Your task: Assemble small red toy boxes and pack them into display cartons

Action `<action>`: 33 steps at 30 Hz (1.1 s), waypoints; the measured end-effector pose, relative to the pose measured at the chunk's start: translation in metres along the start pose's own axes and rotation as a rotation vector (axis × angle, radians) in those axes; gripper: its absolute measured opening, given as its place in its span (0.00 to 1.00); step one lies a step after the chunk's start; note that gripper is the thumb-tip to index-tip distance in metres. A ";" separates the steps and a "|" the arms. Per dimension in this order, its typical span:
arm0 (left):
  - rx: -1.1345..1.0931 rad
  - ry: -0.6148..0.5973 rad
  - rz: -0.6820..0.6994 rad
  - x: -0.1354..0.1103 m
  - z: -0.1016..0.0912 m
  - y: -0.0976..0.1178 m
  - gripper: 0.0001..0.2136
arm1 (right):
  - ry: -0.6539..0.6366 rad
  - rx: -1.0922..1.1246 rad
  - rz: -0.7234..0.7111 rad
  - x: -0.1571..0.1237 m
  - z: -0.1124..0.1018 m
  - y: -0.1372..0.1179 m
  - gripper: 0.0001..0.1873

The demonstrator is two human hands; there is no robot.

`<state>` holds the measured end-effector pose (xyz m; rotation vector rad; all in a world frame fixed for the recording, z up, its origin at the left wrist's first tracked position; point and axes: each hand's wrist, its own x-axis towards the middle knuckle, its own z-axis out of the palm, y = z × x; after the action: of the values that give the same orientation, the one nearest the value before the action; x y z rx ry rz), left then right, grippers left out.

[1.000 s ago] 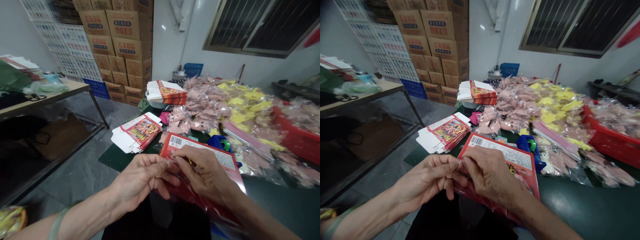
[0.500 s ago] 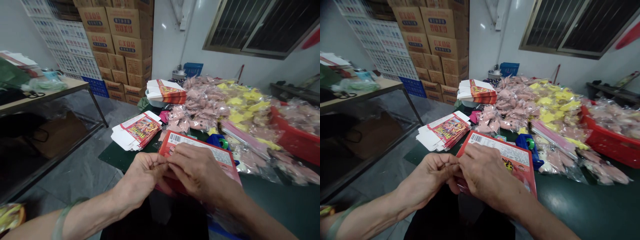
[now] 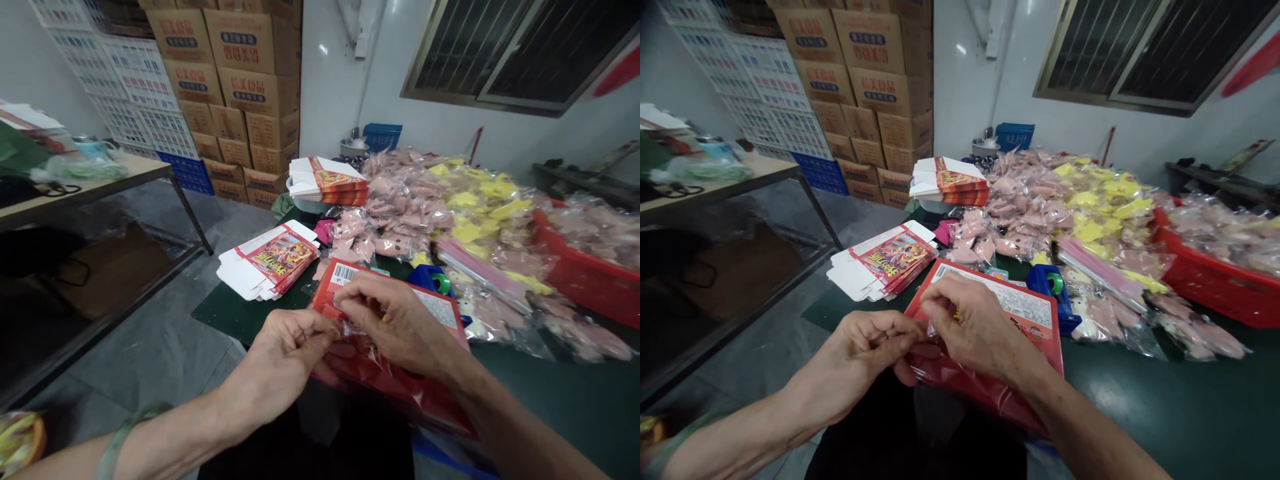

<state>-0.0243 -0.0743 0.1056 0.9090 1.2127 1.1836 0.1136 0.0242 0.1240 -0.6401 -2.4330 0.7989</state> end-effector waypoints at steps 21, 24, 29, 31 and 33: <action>-0.004 0.020 0.017 0.003 0.001 -0.001 0.10 | -0.124 0.088 -0.069 -0.007 0.003 -0.011 0.09; -0.074 0.045 -0.017 0.004 0.004 0.001 0.08 | 0.052 0.143 -0.044 -0.006 0.001 -0.008 0.09; -0.037 0.075 0.009 0.005 0.003 -0.002 0.13 | 0.032 -0.222 -0.241 -0.009 0.006 -0.003 0.08; -0.010 0.052 0.019 0.005 0.001 -0.004 0.14 | 0.030 -0.371 -0.285 -0.011 0.010 -0.004 0.10; 0.025 0.036 0.025 0.005 0.000 -0.005 0.13 | 0.044 -0.489 -0.318 -0.012 0.013 -0.006 0.11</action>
<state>-0.0234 -0.0703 0.1002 0.9282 1.2505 1.2116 0.1140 0.0078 0.1144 -0.4118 -2.6104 0.0590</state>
